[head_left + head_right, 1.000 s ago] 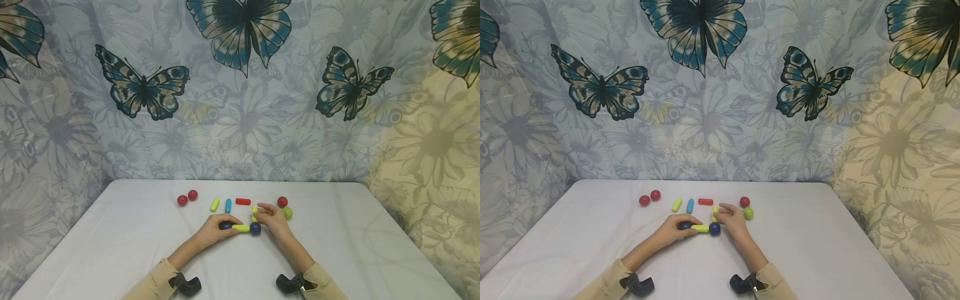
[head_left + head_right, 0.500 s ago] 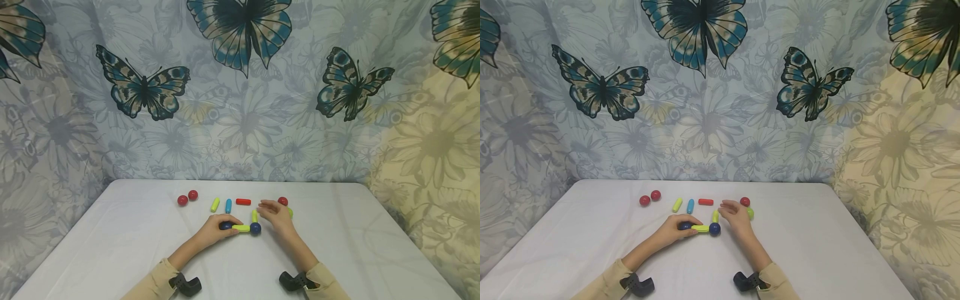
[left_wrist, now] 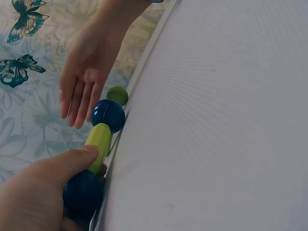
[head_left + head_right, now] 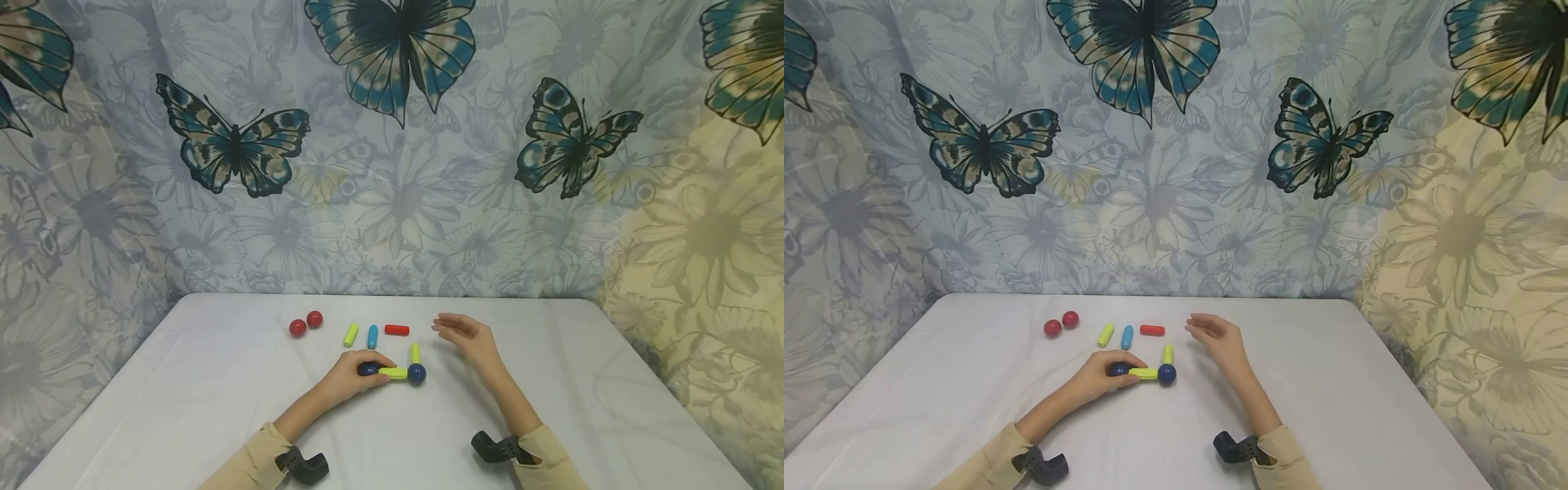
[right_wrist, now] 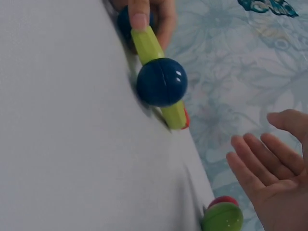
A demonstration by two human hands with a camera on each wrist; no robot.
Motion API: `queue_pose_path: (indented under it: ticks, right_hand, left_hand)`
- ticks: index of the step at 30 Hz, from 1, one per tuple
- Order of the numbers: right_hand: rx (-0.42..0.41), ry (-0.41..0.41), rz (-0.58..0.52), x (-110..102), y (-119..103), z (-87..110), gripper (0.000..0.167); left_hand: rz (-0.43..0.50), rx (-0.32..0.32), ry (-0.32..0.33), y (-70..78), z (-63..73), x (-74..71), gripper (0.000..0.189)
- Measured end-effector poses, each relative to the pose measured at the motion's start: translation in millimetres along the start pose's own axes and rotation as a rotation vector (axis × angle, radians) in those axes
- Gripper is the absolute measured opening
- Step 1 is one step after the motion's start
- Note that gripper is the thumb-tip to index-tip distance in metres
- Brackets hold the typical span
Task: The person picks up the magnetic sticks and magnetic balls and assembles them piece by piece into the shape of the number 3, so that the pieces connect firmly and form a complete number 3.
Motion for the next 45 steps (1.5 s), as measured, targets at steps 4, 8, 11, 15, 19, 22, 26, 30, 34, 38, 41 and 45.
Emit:
queue_pose_path:
  ticks: [4,8,11,15,19,22,26,30,34,38,41,45]
  right_hand:
    - [-0.032,-0.016,0.084,-12.1,1.9,-1.1,0.037]
    - [-0.029,-0.047,0.148,-20.6,5.5,-1.2,0.037]
    - [-0.028,-0.072,0.169,-24.6,8.9,-1.6,0.036]
    - [-0.051,-0.101,0.164,-28.2,13.4,-2.5,0.034]
    - [-0.084,-0.126,0.144,-31.6,17.5,-3.1,0.033]
    - [-0.101,-0.132,0.14,-35.4,18.2,-2.1,0.032]
    - [-0.104,-0.123,0.161,-40.7,20.5,-1.1,0.031]
    - [-0.109,-0.128,0.179,-43.3,24.5,-1.4,0.03]
    - [-0.117,-0.141,0.171,-43.9,25.6,-2.1,0.03]
    - [-0.12,-0.147,0.18,-43.9,25.8,-2.7,0.03]
    - [-0.115,-0.146,0.2,-45.0,26.8,-2.2,0.03]
    - [-0.107,-0.154,0.233,-46.2,28.5,-0.8,0.029]
  left_hand:
    - [0.001,0.004,0.003,-1.4,-0.1,0.3,0.022]
    - [0.001,0.005,0.005,-3.0,-0.3,0.2,0.022]
    - [0.001,0.004,0.005,-3.7,-0.4,0.2,0.022]
    - [-0.004,0.001,0.004,-4.7,-0.7,0.5,0.022]
    - [0.003,-0.001,0.009,-6.5,-1.0,0.6,0.022]
    - [-0.002,-0.008,0.022,-5.4,-0.6,1.6,0.023]
    - [-0.017,-0.021,0.034,4.6,1.9,4.0,0.024]
    - [-0.002,-0.016,0.028,18.7,5.5,4.6,0.023]
    - [0.013,-0.012,0.027,24.0,7.0,4.4,0.023]
    - [0.011,-0.013,0.032,22.7,7.1,4.8,0.023]
    - [0.009,-0.014,0.034,22.0,7.1,5.0,0.023]
    - [0.01,-0.015,0.034,21.8,6.9,5.1,0.023]
Point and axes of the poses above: each hand's wrist, its own z-axis away from the middle knuckle, its own x-axis out of the palm, y = z × x, the point moved 4 cm from there along -z, towards the middle knuckle, and after that the axes turned 14 degrees about z, right-handed, at the moved point
